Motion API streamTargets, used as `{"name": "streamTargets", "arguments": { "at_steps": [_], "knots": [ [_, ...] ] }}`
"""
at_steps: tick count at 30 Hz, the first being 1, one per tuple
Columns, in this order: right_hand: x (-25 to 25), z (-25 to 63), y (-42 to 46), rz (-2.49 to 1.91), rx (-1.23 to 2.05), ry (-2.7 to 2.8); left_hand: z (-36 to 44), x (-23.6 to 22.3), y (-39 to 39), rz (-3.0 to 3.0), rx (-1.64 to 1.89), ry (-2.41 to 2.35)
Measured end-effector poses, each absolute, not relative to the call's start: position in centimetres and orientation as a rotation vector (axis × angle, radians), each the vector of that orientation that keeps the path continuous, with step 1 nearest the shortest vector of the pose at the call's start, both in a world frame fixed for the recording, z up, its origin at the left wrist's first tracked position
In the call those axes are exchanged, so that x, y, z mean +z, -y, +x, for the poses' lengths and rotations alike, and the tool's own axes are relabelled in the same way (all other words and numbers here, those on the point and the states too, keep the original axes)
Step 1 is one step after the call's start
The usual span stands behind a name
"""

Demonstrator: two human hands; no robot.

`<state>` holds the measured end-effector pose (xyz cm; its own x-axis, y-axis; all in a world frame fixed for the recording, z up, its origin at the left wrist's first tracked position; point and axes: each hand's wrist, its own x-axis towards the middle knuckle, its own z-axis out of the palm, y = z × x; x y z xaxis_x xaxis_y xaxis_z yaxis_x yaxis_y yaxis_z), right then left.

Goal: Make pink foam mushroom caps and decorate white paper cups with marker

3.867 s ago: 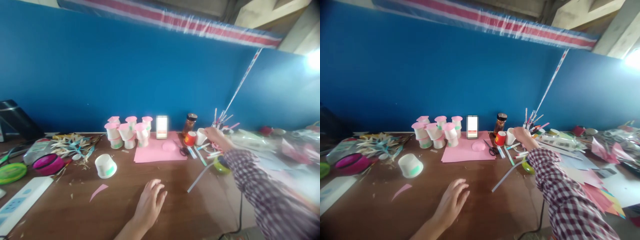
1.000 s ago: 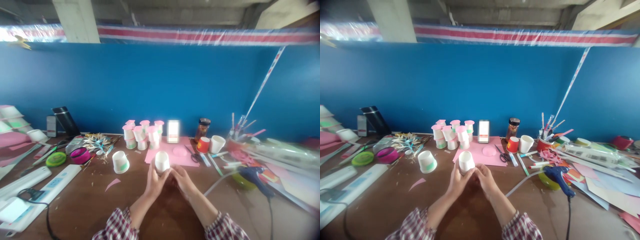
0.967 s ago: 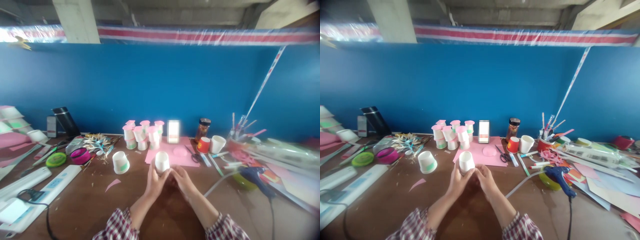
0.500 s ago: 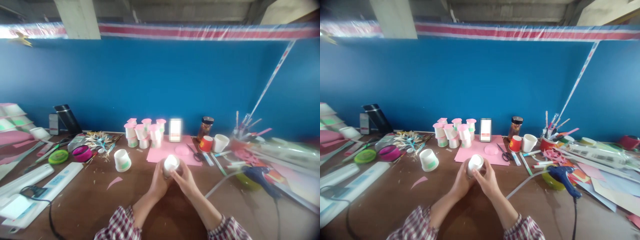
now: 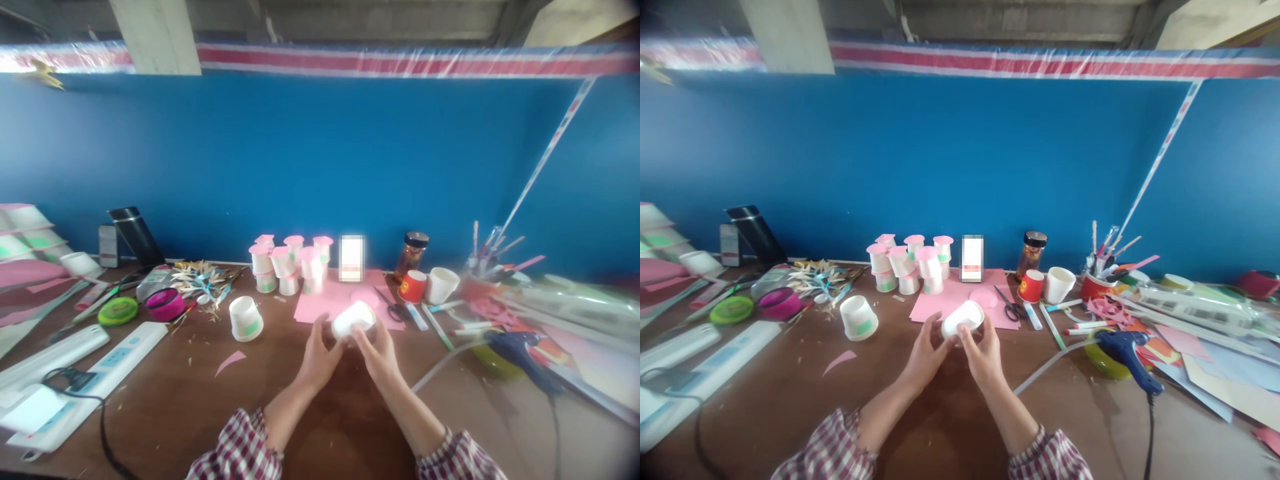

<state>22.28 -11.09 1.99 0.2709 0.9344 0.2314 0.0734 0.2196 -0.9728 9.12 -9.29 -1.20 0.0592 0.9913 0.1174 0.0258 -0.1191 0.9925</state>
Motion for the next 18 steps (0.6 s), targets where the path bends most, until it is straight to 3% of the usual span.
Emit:
{"name": "streamTargets", "arguments": {
  "at_steps": [7, 18],
  "knots": [
    [1.6, 22.4, 10.9, -1.2, 0.754, 1.105, 9.3, 0.0, 9.5, 0.856, 1.181, -0.828],
    [1.6, 22.3, 10.9, -1.193, 0.762, 1.118, 9.1, 0.2, 9.3, 0.701, 1.05, -0.689]
  ]
}}
